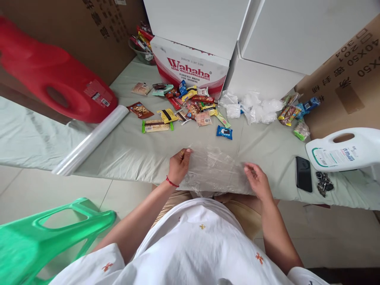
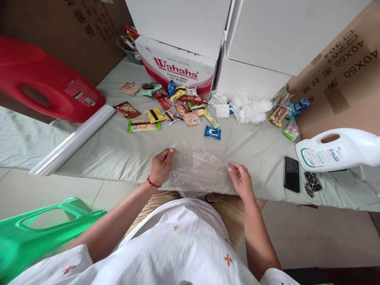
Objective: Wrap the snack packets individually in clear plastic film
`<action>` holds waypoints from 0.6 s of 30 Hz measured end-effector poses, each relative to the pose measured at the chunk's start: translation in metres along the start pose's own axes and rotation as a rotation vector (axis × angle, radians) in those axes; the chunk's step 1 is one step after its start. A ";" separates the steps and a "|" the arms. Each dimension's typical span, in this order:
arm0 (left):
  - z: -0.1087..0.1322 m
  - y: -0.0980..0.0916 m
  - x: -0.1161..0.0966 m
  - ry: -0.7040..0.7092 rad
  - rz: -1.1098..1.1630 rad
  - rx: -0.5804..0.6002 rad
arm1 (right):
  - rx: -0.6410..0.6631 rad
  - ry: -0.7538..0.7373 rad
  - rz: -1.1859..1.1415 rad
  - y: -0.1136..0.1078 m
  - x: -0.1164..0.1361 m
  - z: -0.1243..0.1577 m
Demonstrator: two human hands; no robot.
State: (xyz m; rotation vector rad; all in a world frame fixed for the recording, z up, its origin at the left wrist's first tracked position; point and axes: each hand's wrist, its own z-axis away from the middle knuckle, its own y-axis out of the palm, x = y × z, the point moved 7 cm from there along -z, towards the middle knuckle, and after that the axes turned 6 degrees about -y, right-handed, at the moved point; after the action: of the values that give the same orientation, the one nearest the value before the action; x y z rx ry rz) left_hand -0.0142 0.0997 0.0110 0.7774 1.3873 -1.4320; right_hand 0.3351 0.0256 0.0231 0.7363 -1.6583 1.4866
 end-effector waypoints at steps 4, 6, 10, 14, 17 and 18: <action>0.007 0.006 -0.008 0.044 0.006 0.080 | 0.058 -0.098 -0.108 0.017 0.031 -0.044; 0.010 0.007 -0.013 0.080 0.031 0.094 | 0.136 -0.095 -0.165 0.039 0.040 -0.069; 0.016 0.002 -0.016 0.088 0.050 0.108 | 0.435 -0.047 -0.231 0.096 0.052 -0.093; 0.020 -0.009 -0.009 0.042 0.056 0.069 | 0.504 0.036 -0.334 0.121 0.051 -0.097; 0.017 -0.017 -0.002 0.017 0.056 0.009 | 0.267 0.055 -0.377 0.108 0.042 -0.108; 0.014 -0.019 0.001 0.005 0.043 -0.015 | 0.178 0.058 -0.364 0.102 0.037 -0.112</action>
State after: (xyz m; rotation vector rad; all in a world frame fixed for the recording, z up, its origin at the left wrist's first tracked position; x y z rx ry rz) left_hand -0.0296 0.0839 0.0188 0.7973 1.3760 -1.3854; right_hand 0.2494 0.1540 0.0018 1.0217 -1.2775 1.3865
